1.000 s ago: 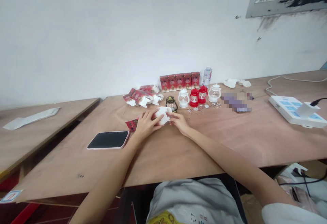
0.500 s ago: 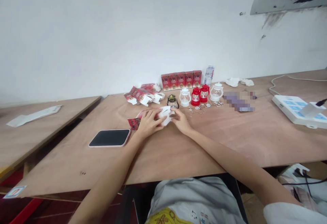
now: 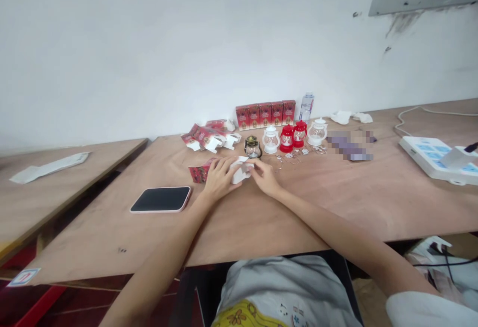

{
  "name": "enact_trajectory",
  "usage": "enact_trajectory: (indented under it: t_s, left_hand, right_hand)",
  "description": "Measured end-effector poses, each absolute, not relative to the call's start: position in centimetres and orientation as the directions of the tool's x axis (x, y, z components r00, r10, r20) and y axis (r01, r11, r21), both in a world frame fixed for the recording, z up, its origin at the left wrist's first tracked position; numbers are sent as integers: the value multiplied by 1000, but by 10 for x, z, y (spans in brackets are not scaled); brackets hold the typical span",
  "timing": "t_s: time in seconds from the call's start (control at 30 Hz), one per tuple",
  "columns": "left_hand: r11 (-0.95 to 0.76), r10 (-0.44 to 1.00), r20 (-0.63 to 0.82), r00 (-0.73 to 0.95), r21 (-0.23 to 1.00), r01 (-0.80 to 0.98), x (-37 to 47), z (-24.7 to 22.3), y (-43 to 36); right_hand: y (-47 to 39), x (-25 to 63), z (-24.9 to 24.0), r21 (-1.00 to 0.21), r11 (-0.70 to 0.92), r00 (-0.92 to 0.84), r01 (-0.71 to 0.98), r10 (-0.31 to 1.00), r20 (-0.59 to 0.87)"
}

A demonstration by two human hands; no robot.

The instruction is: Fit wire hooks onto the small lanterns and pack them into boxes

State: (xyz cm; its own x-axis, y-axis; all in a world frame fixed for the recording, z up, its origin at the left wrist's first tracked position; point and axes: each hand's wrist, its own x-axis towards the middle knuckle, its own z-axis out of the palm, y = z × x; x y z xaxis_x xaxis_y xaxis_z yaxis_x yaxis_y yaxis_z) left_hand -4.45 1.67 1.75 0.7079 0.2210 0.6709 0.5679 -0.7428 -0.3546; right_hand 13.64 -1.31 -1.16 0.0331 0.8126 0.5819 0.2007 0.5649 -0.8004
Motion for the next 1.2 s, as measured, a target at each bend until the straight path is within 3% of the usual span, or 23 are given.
enact_trajectory:
  t_s: [0.33, 0.6, 0.77, 1.03, 1.2]
  left_hand:
    - [-713, 242, 777, 582, -264, 649, -38, 17, 10]
    - [-762, 278, 830, 484, -116, 637, -39, 19, 3]
    - [-832, 235, 793, 562, -135, 538, -40, 20, 2]
    - [-850, 323, 645, 693, -124, 511, -43, 21, 13]
    - [-882, 248, 676, 694, -138, 450, -44, 20, 14]
  right_hand:
    - [-7, 133, -7, -895, 356, 79, -268, 934, 348]
    - [-18, 132, 2, -868, 403, -65, -291, 897, 438]
    - [-17, 128, -1, -857, 431, -47, -281, 886, 461]
    - [-10, 131, -5, -896, 375, 32, -240, 925, 378]
    - [-9, 130, -6, -898, 377, 21, -226, 924, 383]
